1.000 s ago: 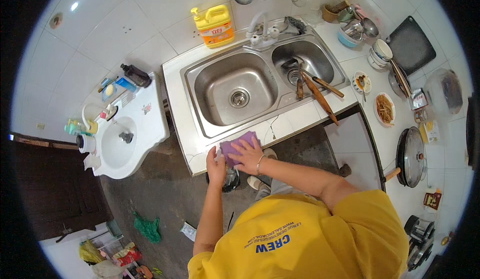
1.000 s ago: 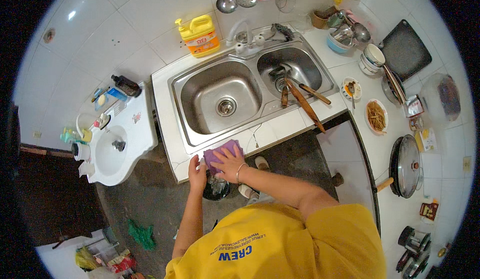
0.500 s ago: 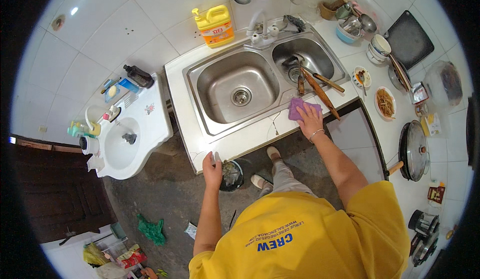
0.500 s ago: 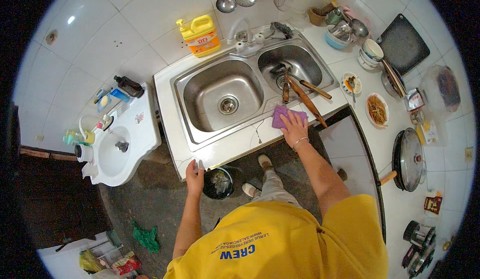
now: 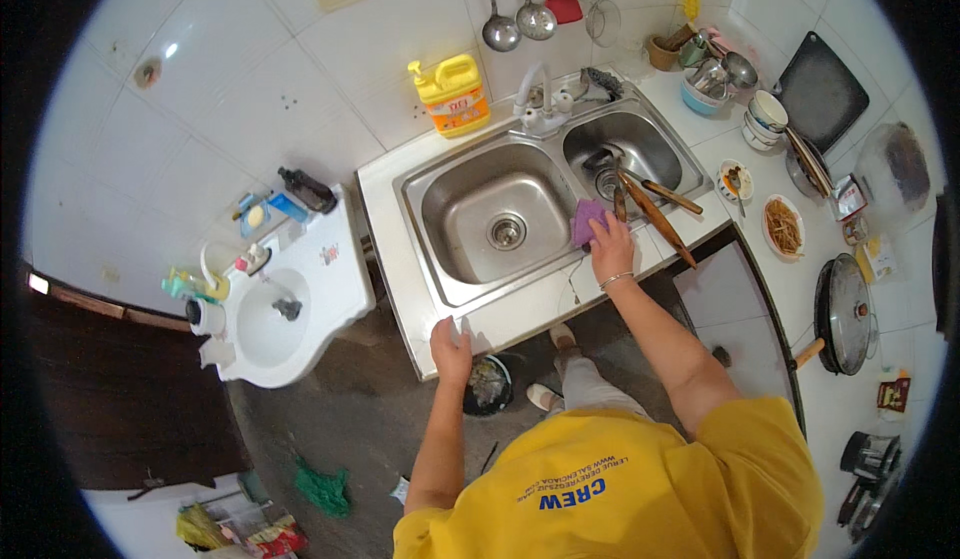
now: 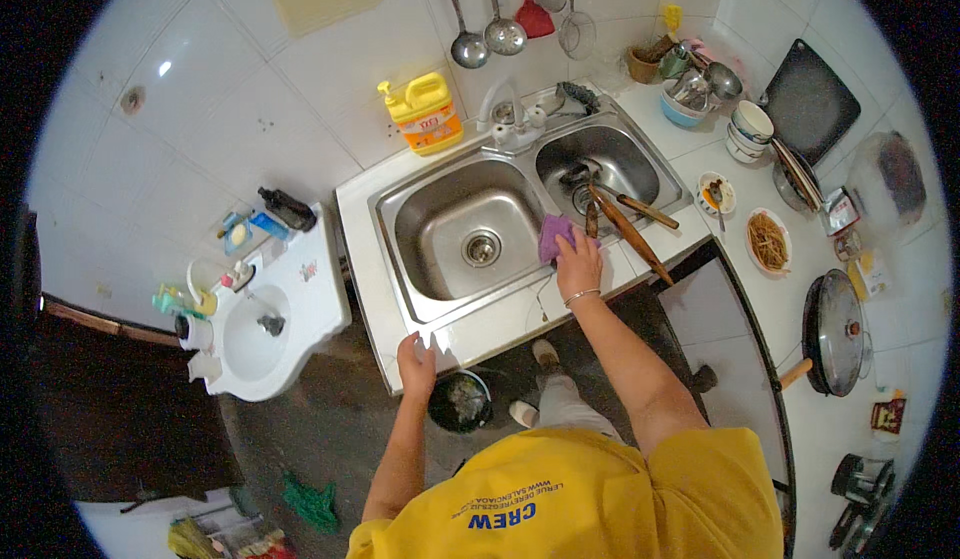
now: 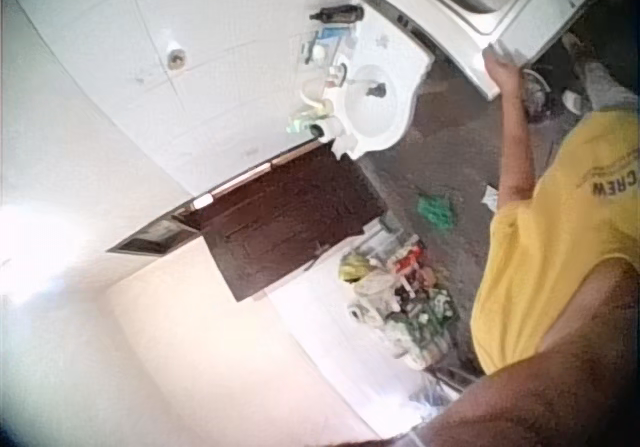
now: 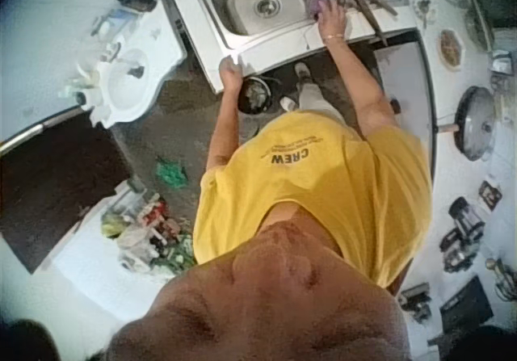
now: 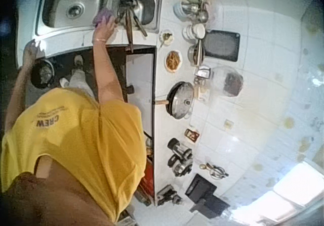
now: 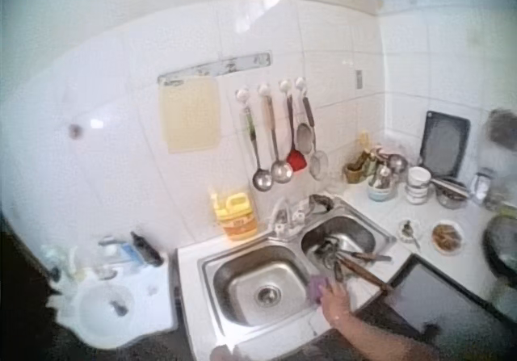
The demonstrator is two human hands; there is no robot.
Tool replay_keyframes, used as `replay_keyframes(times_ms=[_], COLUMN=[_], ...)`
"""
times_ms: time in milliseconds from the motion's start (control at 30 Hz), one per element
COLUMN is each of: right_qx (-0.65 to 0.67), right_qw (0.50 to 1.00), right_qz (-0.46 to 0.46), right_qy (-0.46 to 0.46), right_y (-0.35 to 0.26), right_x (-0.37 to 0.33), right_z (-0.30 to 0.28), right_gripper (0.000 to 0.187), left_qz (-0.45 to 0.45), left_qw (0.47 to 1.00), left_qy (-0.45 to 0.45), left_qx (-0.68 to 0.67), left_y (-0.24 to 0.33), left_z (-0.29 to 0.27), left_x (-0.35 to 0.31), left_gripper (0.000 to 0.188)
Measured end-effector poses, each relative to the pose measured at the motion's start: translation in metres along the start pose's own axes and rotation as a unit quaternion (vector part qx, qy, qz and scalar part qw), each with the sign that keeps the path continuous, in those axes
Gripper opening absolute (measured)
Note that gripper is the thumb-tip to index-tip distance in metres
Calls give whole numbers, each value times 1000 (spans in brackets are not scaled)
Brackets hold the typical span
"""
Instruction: The person washes a purple cloth and a wooden rolling pin in a sink, then wipes the kitchen countertop with the cloth.
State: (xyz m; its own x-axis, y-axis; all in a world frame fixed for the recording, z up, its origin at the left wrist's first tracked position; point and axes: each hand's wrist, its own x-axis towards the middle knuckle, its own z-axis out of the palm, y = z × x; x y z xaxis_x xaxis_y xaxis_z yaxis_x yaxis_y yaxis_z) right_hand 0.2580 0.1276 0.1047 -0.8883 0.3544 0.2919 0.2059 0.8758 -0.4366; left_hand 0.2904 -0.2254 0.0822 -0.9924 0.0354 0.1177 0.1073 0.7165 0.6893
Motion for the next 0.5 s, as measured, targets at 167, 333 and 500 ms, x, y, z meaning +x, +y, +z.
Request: replay_keyframes(times_ms=[167,333,500], right_qx=[-132,-152,-125], right_qw=[975,957,967], right_qz=[54,79,90], right_qy=[-173,-234,-206], right_y=[-1,-7,-15], right_x=[10,36,76], right_z=[43,54,90], right_gripper=[47,50,42], left_qz=[-15,73,-7], left_qw=[1000,989,986], left_qy=[14,66,44], left_qx=[-21,113,158], left_y=[-2,-4,0], left_z=[2,15,35], left_x=[30,68,76], left_gripper=[47,55,76])
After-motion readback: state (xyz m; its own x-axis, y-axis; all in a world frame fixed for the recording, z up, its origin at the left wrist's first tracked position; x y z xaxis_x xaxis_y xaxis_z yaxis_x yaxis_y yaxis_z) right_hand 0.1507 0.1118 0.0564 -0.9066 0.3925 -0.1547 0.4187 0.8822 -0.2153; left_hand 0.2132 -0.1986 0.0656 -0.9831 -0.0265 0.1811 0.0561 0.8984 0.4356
